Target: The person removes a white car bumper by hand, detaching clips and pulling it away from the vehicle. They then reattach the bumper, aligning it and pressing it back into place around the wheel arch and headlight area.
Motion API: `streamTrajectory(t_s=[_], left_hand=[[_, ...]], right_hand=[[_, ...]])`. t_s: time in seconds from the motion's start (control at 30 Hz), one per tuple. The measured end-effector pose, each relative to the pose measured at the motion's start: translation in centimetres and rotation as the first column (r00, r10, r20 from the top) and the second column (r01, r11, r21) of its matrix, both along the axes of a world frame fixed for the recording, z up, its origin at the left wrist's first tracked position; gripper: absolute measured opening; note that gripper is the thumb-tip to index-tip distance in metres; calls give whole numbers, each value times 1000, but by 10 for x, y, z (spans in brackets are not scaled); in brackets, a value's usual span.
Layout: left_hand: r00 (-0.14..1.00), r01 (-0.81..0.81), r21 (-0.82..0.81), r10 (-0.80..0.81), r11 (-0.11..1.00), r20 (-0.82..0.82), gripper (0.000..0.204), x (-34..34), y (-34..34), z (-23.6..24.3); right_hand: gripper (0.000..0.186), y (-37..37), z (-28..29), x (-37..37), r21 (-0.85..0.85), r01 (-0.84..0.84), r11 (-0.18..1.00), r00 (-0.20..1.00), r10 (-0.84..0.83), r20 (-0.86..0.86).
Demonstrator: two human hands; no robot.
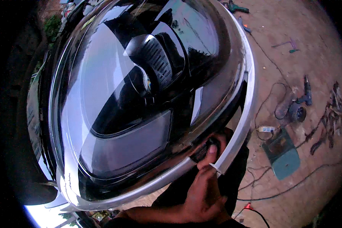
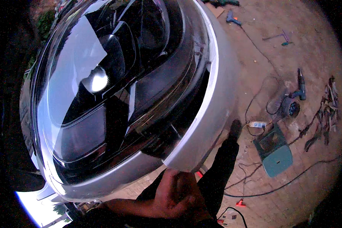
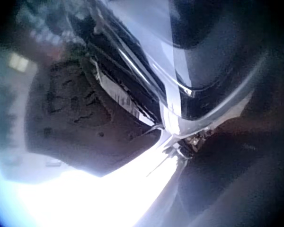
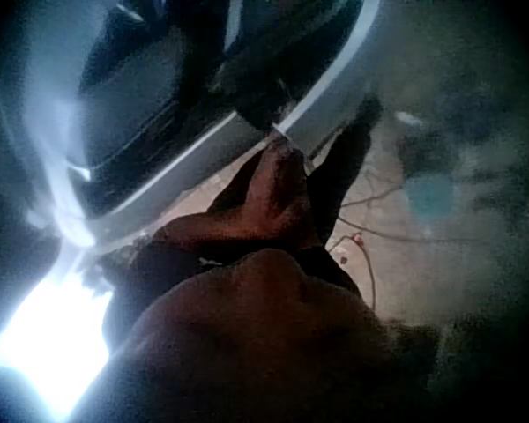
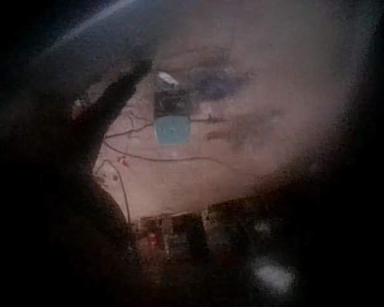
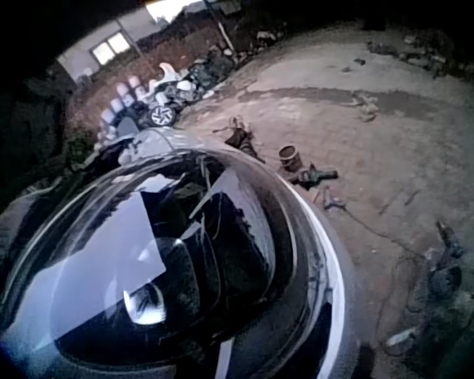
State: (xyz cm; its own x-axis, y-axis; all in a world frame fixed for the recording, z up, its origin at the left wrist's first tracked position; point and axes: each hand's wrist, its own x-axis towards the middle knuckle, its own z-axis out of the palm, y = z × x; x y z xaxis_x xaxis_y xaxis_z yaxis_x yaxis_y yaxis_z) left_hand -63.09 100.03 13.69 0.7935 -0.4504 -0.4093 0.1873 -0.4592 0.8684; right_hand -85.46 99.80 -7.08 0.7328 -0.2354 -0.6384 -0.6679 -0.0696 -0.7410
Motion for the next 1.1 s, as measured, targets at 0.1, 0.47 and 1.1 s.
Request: streamTrajectory(t_s=[0.1,0.47,1.1], left_hand=[[998,50,-15,-50,999,30,79,12,-1,6],[997,28,-83,-33,996,-64,74,29,1,19],[996,87,-192,-83,977,27,79,49,-5,37]], right_hand=[[53,-1,3,2,-2,-1,1000,1000,1,7],[53,5,19,8,-33,34,999,999,-33,11],[51,24,34,26,-68,97,993,994,-93,54]])
